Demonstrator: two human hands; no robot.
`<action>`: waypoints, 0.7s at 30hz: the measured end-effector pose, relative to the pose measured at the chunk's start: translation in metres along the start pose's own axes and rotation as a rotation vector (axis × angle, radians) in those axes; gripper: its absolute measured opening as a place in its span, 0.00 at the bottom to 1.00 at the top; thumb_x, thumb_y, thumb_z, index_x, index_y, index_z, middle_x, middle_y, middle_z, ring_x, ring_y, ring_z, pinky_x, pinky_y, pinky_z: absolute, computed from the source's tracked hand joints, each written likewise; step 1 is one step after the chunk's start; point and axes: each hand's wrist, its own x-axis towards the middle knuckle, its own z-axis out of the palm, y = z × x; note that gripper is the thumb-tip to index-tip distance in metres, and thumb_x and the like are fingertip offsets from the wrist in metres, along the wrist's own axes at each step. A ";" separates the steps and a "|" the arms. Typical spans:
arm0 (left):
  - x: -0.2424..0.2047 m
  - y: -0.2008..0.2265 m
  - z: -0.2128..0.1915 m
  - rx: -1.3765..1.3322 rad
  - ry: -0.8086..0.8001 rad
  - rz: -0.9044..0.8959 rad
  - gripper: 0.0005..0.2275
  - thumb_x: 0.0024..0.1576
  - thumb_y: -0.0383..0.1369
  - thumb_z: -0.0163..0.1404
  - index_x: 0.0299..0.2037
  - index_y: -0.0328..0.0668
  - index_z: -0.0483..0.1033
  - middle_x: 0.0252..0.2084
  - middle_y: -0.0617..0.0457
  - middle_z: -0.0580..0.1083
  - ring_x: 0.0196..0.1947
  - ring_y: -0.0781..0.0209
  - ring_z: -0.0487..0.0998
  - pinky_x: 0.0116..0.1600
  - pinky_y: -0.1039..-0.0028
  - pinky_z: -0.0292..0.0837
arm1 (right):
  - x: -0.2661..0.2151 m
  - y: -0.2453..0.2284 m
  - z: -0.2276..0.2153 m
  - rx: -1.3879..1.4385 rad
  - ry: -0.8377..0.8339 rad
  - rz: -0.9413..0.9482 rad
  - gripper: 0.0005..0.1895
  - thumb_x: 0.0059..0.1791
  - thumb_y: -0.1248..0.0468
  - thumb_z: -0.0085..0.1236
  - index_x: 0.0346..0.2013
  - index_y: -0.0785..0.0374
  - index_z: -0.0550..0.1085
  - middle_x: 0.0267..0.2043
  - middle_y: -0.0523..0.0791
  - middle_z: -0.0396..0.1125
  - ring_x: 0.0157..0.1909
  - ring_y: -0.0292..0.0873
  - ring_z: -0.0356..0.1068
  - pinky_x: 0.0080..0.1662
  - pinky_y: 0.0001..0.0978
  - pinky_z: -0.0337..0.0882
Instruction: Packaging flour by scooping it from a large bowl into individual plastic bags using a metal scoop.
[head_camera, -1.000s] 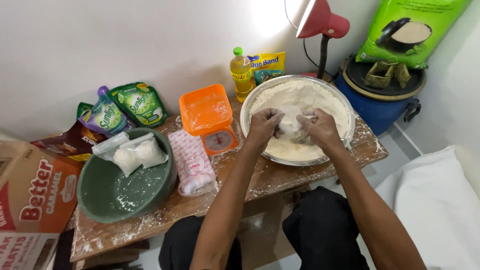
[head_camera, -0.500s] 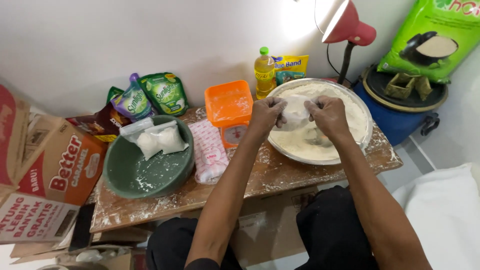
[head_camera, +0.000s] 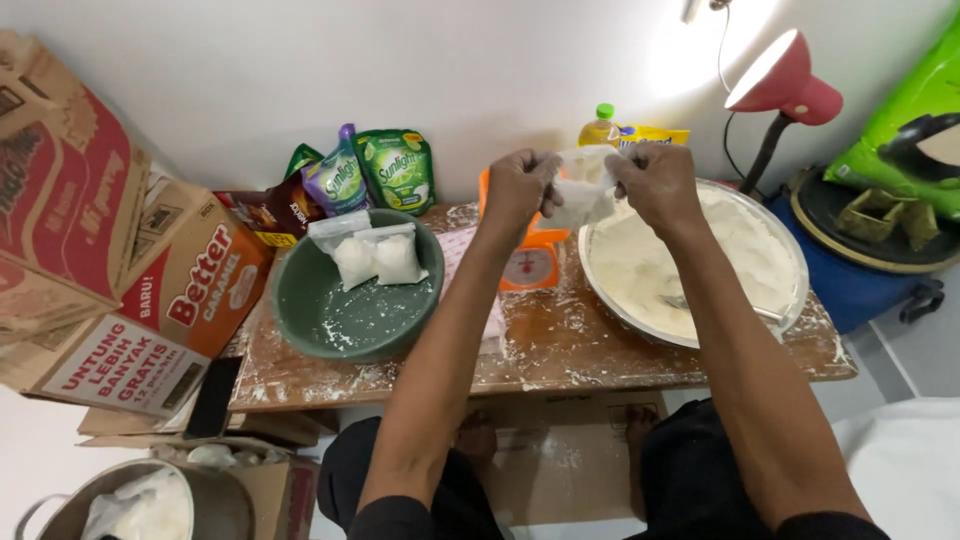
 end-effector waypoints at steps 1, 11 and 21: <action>0.003 0.006 -0.005 0.000 0.004 -0.002 0.09 0.60 0.28 0.52 0.40 0.23 0.75 0.16 0.37 0.73 0.07 0.60 0.72 0.14 0.78 0.64 | 0.010 0.003 0.008 0.000 -0.005 0.001 0.12 0.55 0.65 0.59 0.28 0.66 0.78 0.18 0.46 0.68 0.17 0.37 0.66 0.24 0.23 0.63; 0.036 -0.001 -0.048 0.084 0.129 -0.068 0.09 0.60 0.28 0.51 0.42 0.25 0.76 0.14 0.40 0.71 0.06 0.62 0.69 0.13 0.79 0.61 | 0.066 0.028 0.079 -0.019 -0.068 0.010 0.08 0.51 0.58 0.61 0.32 0.57 0.82 0.18 0.43 0.69 0.23 0.36 0.69 0.30 0.29 0.67; 0.063 -0.083 -0.070 0.256 0.174 -0.184 0.10 0.57 0.32 0.53 0.41 0.31 0.79 0.13 0.42 0.72 0.06 0.61 0.70 0.14 0.77 0.63 | 0.060 0.063 0.115 -0.136 -0.135 0.040 0.09 0.50 0.59 0.61 0.29 0.57 0.82 0.17 0.44 0.70 0.25 0.49 0.72 0.39 0.37 0.72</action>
